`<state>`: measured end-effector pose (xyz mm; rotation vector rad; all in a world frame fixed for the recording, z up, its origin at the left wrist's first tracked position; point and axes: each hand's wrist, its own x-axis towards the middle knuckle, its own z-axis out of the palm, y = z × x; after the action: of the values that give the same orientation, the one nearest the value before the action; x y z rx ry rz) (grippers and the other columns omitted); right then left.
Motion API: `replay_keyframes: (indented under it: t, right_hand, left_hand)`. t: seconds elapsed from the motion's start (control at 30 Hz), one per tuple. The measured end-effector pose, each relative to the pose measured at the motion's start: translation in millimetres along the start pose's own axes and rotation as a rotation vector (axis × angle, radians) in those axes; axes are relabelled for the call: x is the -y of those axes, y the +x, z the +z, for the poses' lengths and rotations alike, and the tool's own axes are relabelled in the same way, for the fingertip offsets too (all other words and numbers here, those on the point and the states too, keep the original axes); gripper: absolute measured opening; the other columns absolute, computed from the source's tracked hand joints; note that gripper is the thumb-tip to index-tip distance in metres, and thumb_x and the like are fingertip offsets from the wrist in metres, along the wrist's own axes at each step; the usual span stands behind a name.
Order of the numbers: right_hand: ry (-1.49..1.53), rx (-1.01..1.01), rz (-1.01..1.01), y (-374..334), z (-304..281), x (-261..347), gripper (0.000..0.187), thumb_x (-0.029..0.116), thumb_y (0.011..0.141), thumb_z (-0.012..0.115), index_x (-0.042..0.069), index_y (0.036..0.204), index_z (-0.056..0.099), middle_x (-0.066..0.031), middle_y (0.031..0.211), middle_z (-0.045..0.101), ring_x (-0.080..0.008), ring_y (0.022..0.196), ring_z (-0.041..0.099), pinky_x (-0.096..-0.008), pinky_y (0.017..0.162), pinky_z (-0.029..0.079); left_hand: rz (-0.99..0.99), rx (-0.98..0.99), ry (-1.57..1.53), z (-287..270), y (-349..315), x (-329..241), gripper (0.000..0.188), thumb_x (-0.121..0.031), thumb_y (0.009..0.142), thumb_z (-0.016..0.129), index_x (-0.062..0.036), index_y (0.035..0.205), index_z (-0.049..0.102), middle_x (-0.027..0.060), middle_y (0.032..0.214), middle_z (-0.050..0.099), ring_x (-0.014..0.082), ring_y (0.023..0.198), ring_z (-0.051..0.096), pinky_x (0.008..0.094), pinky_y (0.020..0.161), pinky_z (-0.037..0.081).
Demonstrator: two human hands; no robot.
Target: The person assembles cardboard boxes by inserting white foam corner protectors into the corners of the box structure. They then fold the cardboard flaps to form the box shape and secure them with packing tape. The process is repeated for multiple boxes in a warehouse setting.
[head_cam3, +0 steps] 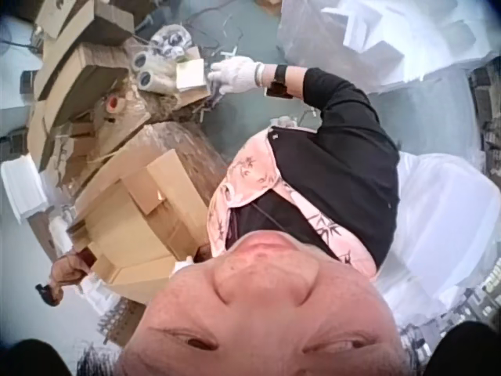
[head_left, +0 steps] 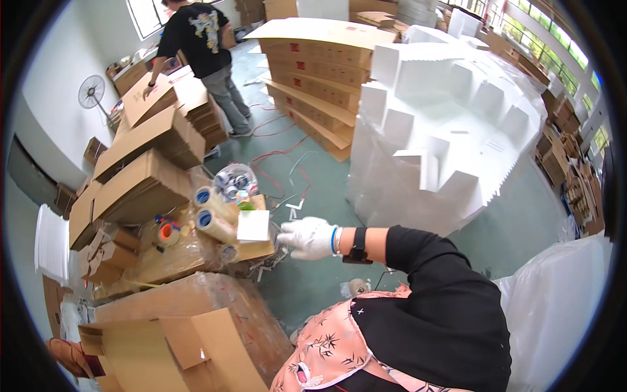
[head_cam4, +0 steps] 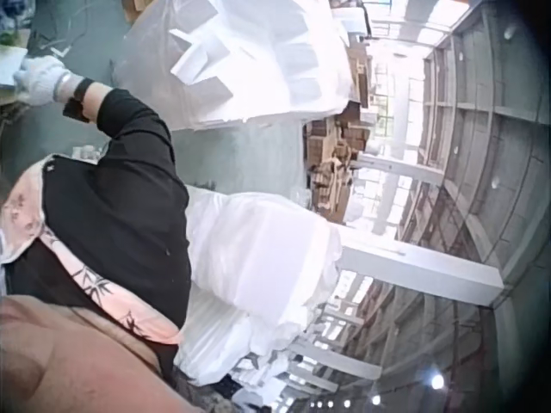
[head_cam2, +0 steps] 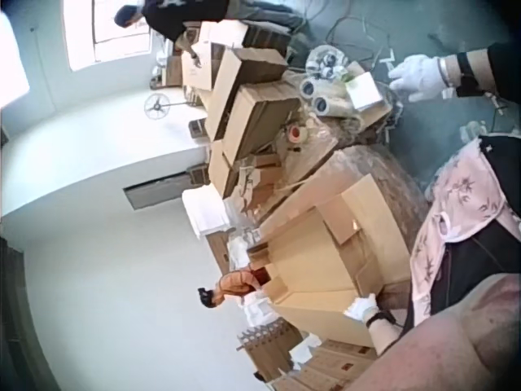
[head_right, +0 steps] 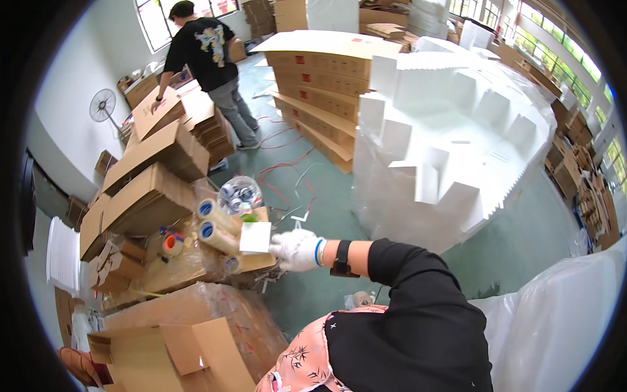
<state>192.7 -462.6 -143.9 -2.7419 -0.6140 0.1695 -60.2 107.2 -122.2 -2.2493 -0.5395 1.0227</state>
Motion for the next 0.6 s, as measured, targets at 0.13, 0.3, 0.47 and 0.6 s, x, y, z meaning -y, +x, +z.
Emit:
replay_keyframes:
  t: [0.13,0.3,0.47,0.6]
  right_hand:
    - [-0.181,-0.385,0.032,-92.4,-83.6,-73.9,0.039,0.033,0.083,0.065,0.007,0.112,0.061,-0.0138,0.109,0.061,-0.0337,0.098,0.064,-0.0457,0.084,0.052]
    - [-0.519,-0.083,0.251,-236.7,-100.8,-149.3,0.028,0.037,0.082,0.065,0.011,0.090,0.068,-0.0095,0.089,0.067,-0.0261,0.084,0.063,-0.0402,0.092,0.043]
    - [-0.656,0.042,0.381,-287.4,-107.1,-176.5,0.026,0.037,0.084,0.063,0.014,0.075,0.071,-0.0052,0.078,0.068,-0.0230,0.085,0.064,-0.0430,0.097,0.039]
    - [-0.690,0.030,0.704,-327.3,-109.2,-219.6,0.025,0.034,0.085,0.062,0.011,0.086,0.071,-0.0081,0.087,0.069,-0.0230,0.091,0.065,-0.0438,0.107,0.034]
  left_hand:
    - [-0.184,-0.142,-0.024,-18.5,-39.9,-38.9,0.068,-0.055,0.083,0.060,-0.0046,0.129,0.057,0.0153,0.125,0.061,0.0312,0.116,0.058,0.0520,0.106,0.034]
    - [-0.351,-0.822,-0.075,-12.1,-7.6,-99.5,0.069,-0.056,0.081,0.063,-0.0047,0.126,0.055,0.0166,0.122,0.060,0.0346,0.111,0.058,0.0504,0.099,0.039]
    - [-0.031,-1.022,-0.148,-39.1,-9.0,-152.1,0.067,-0.055,0.074,0.071,-0.0081,0.119,0.057,0.0160,0.110,0.060,0.0373,0.102,0.056,0.0537,0.088,0.042]
    - [0.083,-0.945,-0.212,-71.8,-5.5,-162.7,0.069,-0.054,0.078,0.068,-0.0069,0.126,0.056,0.0169,0.116,0.061,0.0357,0.109,0.057,0.0531,0.092,0.042]
